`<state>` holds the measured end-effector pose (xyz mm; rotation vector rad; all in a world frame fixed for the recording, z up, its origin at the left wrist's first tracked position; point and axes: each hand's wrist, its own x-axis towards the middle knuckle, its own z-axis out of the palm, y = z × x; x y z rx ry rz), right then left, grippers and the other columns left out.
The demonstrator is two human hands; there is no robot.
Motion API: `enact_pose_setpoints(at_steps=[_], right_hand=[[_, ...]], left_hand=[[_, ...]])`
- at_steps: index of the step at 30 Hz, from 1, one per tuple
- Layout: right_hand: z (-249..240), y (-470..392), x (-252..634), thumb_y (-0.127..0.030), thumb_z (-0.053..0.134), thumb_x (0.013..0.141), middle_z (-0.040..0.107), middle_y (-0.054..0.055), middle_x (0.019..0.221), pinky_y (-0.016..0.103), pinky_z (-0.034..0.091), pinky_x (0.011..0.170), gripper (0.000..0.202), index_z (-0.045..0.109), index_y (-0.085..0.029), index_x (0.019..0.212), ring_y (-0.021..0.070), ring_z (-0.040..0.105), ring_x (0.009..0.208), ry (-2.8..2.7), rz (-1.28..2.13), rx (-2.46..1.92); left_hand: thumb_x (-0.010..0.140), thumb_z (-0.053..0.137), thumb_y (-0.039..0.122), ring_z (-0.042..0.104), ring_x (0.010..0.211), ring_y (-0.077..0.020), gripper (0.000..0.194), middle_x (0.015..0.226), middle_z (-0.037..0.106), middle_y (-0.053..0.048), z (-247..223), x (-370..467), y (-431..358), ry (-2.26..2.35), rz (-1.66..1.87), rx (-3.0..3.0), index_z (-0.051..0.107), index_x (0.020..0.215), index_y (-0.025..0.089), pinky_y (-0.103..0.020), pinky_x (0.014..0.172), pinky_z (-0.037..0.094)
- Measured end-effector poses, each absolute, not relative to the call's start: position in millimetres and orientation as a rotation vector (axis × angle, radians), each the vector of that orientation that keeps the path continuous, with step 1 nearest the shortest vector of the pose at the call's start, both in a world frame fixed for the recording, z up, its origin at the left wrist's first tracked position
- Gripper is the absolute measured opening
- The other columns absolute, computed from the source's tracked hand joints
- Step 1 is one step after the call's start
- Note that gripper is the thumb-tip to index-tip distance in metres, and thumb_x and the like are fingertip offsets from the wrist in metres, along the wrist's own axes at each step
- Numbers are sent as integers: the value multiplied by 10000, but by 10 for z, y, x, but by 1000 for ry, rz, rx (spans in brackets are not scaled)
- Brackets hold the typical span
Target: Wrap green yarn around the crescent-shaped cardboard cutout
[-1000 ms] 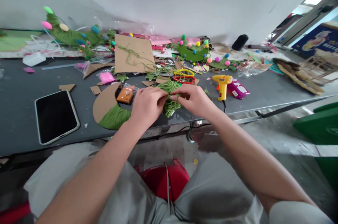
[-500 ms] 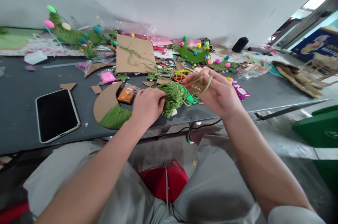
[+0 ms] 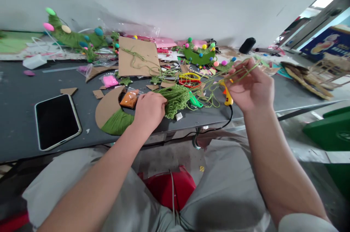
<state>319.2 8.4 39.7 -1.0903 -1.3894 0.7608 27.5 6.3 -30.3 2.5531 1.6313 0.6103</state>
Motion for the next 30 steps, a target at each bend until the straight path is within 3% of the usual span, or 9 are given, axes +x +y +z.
enact_pose_setpoints(at_steps=[6, 10, 13, 15, 17, 20, 26, 30], right_hand=[[401, 97, 3406, -516, 524, 936, 679, 88, 1181, 448, 500, 831, 261, 671, -302, 923, 292, 591, 1195, -1261, 817, -1018], [541, -17, 3497, -493, 582, 931, 670, -42, 1269, 437, 501, 805, 164, 665, -383, 842, 287, 548, 1254, -1175, 862, -944], [636, -94, 3496, -536, 572, 924, 703, -45, 1123, 417, 427, 602, 177, 626, -405, 819, 267, 615, 919, -1188, 814, -1025], [614, -97, 3434, -514, 632, 888, 693, 18, 928, 385, 307, 507, 206, 593, -344, 778, 211, 530, 652, -1193, 757, -1119], [507, -69, 3320, -454, 728, 823, 638, 43, 786, 351, 259, 503, 249, 570, -275, 753, 161, 448, 561, -1321, 630, -1275], [263, -15, 3092, -404, 806, 757, 663, 48, 856, 329, 366, 598, 309, 585, -224, 878, 166, 539, 659, -1839, 487, -1523], [-1, 69, 2690, -397, 663, 882, 731, 97, 993, 349, 409, 723, 293, 653, -185, 1083, 254, 638, 871, -2287, 372, -1679], [-24, 127, 2563, -359, 639, 900, 757, 72, 954, 328, 412, 718, 225, 752, -193, 1002, 228, 652, 854, -2287, 474, -1662]], left_hand=[[890, 482, 136, 661, 989, -293, 295, 1058, 732, -92, -321, 263, 84, 1719, 585, 2550, 751, 789, 205, -463, 833, 483], [893, 474, 128, 648, 988, -305, 293, 1057, 688, -120, -320, 262, 89, 1757, 550, 2544, 751, 809, 176, -473, 833, 476], [894, 474, 129, 648, 990, -312, 283, 1057, 678, -125, -323, 262, 84, 1776, 543, 2536, 749, 838, 163, -481, 820, 476], [894, 481, 141, 649, 994, -313, 268, 1061, 682, -119, -322, 263, 76, 1784, 561, 2529, 745, 860, 170, -486, 825, 476], [890, 495, 158, 649, 1005, -312, 245, 1072, 690, -109, -314, 264, 67, 1785, 594, 2526, 739, 880, 185, -486, 844, 475], [866, 519, 174, 646, 1016, -306, 214, 1090, 694, -103, -279, 268, 53, 1777, 628, 2531, 722, 932, 199, -462, 851, 482], [802, 549, 166, 618, 1060, -326, 220, 1074, 664, -125, -189, 313, 14, 1717, 798, 2506, 655, 996, 172, -462, 908, 496], [898, 537, 212, 601, 1160, -297, 249, 1191, 665, -119, -218, 394, -3, 1449, 1076, 2518, 630, 1123, 158, -439, 1018, 466]])
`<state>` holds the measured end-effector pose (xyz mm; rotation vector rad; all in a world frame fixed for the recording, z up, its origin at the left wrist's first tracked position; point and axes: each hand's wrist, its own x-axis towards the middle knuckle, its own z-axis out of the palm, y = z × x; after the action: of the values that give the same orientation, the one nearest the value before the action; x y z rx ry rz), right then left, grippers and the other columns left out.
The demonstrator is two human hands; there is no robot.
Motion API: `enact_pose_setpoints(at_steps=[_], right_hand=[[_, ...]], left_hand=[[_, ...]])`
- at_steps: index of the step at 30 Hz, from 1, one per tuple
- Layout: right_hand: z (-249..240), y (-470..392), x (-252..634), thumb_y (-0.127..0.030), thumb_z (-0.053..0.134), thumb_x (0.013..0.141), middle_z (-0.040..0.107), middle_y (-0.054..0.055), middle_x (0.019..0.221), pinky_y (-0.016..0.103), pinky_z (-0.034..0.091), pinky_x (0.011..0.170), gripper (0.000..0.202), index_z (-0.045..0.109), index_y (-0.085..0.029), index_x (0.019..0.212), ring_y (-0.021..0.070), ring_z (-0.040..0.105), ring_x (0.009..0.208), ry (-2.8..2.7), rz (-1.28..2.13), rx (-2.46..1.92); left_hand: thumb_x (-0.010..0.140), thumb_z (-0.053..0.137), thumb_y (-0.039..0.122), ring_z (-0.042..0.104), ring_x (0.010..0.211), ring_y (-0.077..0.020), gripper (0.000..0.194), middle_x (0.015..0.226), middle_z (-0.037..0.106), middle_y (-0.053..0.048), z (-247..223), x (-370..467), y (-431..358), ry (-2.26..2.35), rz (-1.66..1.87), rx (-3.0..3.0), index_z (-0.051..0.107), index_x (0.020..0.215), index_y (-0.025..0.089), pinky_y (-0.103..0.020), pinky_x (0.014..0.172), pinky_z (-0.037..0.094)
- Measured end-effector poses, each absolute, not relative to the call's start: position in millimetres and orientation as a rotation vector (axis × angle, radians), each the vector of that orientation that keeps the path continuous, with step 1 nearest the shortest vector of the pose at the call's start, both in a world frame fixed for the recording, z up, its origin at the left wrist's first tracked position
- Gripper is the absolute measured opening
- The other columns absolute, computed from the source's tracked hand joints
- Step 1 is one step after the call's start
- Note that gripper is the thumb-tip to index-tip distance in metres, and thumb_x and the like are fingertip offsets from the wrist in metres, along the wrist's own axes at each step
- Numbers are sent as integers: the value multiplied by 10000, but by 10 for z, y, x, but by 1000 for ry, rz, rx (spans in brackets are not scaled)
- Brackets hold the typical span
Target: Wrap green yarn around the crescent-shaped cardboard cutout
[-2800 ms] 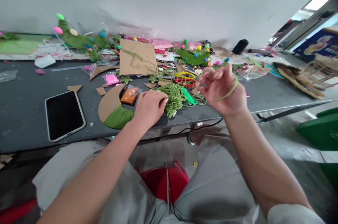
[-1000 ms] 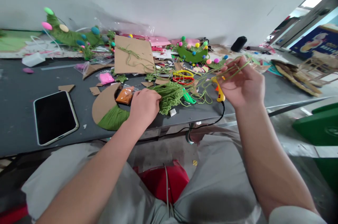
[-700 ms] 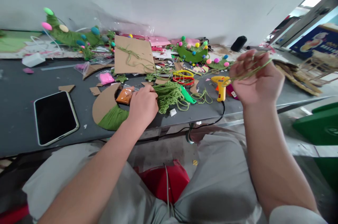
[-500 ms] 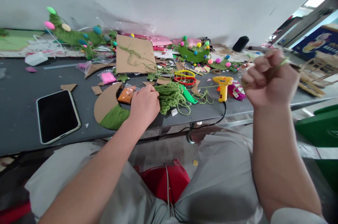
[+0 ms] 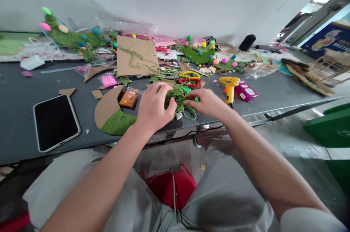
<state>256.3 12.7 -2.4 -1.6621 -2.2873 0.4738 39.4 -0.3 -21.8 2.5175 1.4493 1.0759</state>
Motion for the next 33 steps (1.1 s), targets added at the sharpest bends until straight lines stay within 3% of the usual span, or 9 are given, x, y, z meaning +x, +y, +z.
enact_pose_setpoints(at_steps=[5, 12, 17, 23, 28, 33], right_hand=[[-41, 120, 2513, -253, 647, 883, 739, 43, 868, 295, 410, 692, 142, 767, -180, 902, 173, 611, 768, -2183, 450, -1471], [41, 27, 2522, -296, 662, 901, 667, 41, 829, 290, 402, 676, 169, 786, -183, 878, 152, 555, 733, -2067, 462, -1308], [69, 6, 2573, -302, 641, 902, 603, 9, 755, 284, 337, 614, 177, 688, -161, 805, 110, 443, 616, -2051, 513, -1432], [36, 46, 2538, -411, 547, 961, 420, -40, 608, 279, 267, 571, 352, 493, -184, 699, 102, 352, 585, -2023, 669, -1525], [57, 61, 2476, -517, 581, 932, 382, -49, 603, 270, 236, 531, 398, 589, -166, 744, 93, 316, 566, -1920, 1011, -1388], [163, -25, 2466, -575, 651, 893, 404, -39, 639, 267, 248, 532, 419, 612, -169, 793, 94, 328, 581, -1845, 1202, -1225]], left_hand=[[973, 542, 257, 591, 1245, -279, 312, 1317, 665, -95, -346, 488, 20, 1280, 1013, 2572, 616, 1268, 185, -416, 1045, 444], [978, 567, 248, 651, 1127, -261, 205, 1195, 733, -45, -426, 513, 89, 1428, 924, 2544, 671, 1154, 243, -407, 910, 449], [970, 568, 234, 645, 1120, -265, 208, 1189, 733, -39, -460, 503, 104, 1470, 900, 2583, 677, 1146, 245, -420, 908, 432], [884, 590, 178, 627, 1177, -268, 332, 1270, 698, -52, -375, 545, 35, 1394, 994, 2563, 677, 1202, 212, -421, 976, 413], [986, 541, 328, 650, 1130, -238, 223, 1192, 728, -35, -338, 584, -2, 1334, 1055, 2503, 713, 1086, 228, -400, 944, 417], [996, 549, 301, 658, 1067, -228, 178, 1127, 748, -15, -440, 549, 69, 1396, 1016, 2550, 720, 1030, 263, -397, 869, 421]])
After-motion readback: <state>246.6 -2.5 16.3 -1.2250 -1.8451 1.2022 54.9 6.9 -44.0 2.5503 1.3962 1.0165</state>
